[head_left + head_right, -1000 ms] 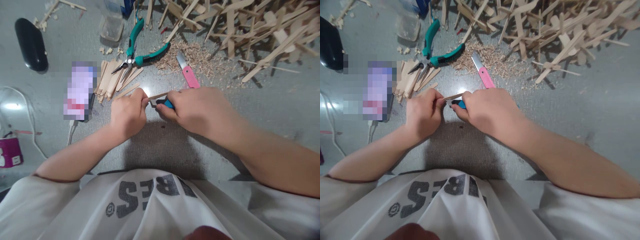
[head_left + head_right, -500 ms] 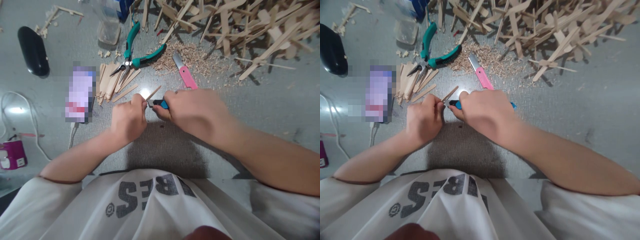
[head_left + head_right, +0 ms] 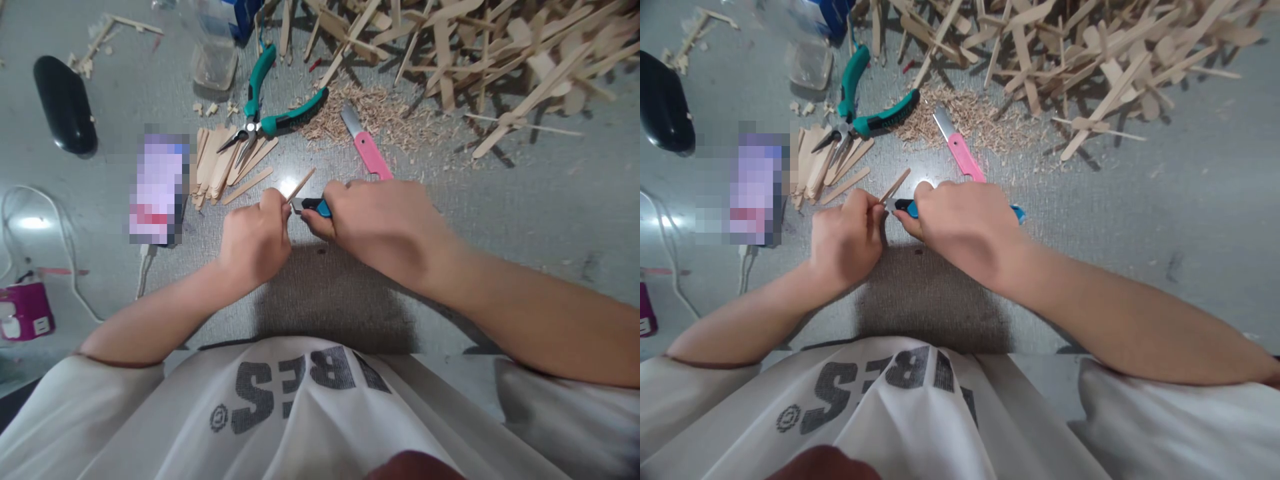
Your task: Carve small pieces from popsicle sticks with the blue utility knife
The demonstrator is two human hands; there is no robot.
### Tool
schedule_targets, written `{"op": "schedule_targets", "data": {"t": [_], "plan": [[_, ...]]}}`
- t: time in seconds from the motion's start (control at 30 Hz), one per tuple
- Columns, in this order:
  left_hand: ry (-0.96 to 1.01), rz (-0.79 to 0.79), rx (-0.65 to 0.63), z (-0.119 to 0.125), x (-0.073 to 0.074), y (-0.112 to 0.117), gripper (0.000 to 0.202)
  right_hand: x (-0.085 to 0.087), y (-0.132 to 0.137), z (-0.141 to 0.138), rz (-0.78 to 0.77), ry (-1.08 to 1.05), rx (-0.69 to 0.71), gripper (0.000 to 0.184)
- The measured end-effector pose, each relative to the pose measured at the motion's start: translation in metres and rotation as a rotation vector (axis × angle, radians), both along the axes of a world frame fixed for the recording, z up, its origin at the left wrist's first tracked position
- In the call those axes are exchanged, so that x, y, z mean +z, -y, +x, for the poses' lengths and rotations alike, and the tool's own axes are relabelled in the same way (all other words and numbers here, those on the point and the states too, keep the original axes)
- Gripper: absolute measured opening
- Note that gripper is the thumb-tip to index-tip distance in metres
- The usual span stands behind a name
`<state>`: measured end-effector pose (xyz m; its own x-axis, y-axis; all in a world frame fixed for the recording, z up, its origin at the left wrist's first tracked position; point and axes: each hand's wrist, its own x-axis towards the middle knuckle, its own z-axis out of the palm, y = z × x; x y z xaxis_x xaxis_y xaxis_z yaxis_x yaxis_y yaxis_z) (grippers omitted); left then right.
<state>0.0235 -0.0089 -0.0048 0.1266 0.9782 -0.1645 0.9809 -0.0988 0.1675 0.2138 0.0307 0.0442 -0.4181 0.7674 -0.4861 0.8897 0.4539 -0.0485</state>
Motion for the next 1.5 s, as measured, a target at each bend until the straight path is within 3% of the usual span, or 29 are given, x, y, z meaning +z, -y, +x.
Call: {"op": "schedule_targets", "data": {"t": [0.27,0.83,1.2,1.5], "plan": [[0.067,-0.064,0.034,-0.002,0.012,-0.016,0.03,-0.013,0.001,0.003,0.061,-0.035,-0.035,0.062],[0.248,-0.1,0.119,-0.005,0.017,-0.022,0.027,-0.011,0.002,0.003,0.032,-0.003,-0.024,0.067],[0.349,-0.067,0.122,-0.007,0.016,-0.019,0.03,-0.007,0.004,-0.003,-0.007,0.048,-0.038,0.067],[0.258,0.028,0.08,-0.006,0.007,-0.013,0.034,-0.003,0.002,-0.005,-0.03,0.054,-0.079,0.065]]}}
